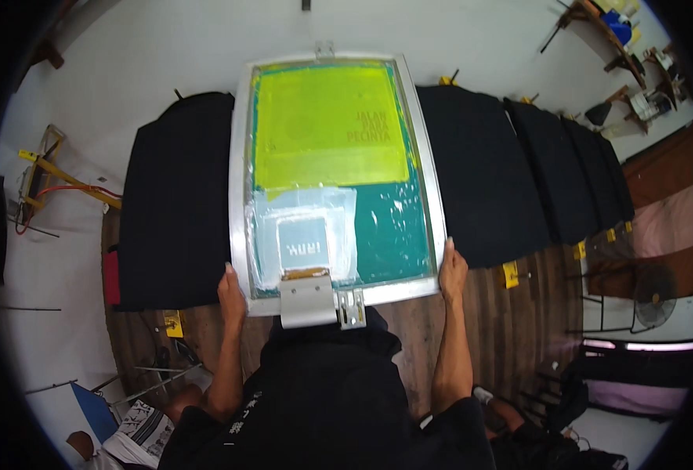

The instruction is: The recorder is screen printing a design onto black t-shirts using a manual squeegee and a screen printing press.

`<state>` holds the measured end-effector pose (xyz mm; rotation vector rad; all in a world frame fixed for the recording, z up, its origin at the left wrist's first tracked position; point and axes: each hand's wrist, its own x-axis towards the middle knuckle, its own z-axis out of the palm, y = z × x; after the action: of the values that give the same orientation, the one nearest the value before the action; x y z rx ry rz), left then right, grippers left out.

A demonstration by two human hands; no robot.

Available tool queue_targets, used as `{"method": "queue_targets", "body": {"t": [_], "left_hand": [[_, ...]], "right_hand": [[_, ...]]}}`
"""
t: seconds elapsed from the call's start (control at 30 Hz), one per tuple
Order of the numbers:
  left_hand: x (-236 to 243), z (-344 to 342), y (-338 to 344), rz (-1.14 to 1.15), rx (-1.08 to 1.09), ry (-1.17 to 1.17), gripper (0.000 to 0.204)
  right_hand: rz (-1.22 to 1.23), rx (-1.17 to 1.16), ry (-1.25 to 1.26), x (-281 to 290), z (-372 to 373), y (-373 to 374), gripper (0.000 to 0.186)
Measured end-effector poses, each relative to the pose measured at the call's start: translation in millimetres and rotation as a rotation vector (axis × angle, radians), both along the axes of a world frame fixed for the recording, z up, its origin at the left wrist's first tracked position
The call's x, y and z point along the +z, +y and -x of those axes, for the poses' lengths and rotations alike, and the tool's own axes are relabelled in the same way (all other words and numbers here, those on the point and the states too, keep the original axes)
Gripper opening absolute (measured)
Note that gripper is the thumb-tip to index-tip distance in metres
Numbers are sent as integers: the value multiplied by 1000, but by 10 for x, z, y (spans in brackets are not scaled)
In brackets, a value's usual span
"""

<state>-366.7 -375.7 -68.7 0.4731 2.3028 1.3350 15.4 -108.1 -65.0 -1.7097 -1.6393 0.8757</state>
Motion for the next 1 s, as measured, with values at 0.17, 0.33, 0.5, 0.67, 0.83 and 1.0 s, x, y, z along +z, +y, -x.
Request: {"method": "queue_targets", "body": {"t": [0.17,0.33,0.5,0.67,0.83,1.0], "left_hand": [[-54,-54,10,63,-9,12,57],[-159,-59,-27,89,-8,43,62],[-242,-89,-21,39,33,166,58],[-190,-69,30,51,3,90,57],[-264,0,-42,95,-35,42,53],[532,-426,-33,122,-207,439,58]], "right_hand": [[19,-3,-42,-280,-118,26,73],[36,-17,-7,-275,-105,24,72],[50,-20,-8,-307,-77,68,73],[96,8,-31,-306,-76,133,70],[-258,204,-551,-158,63,73,38],[-220,740,-327,946,876,-599,41]]}}
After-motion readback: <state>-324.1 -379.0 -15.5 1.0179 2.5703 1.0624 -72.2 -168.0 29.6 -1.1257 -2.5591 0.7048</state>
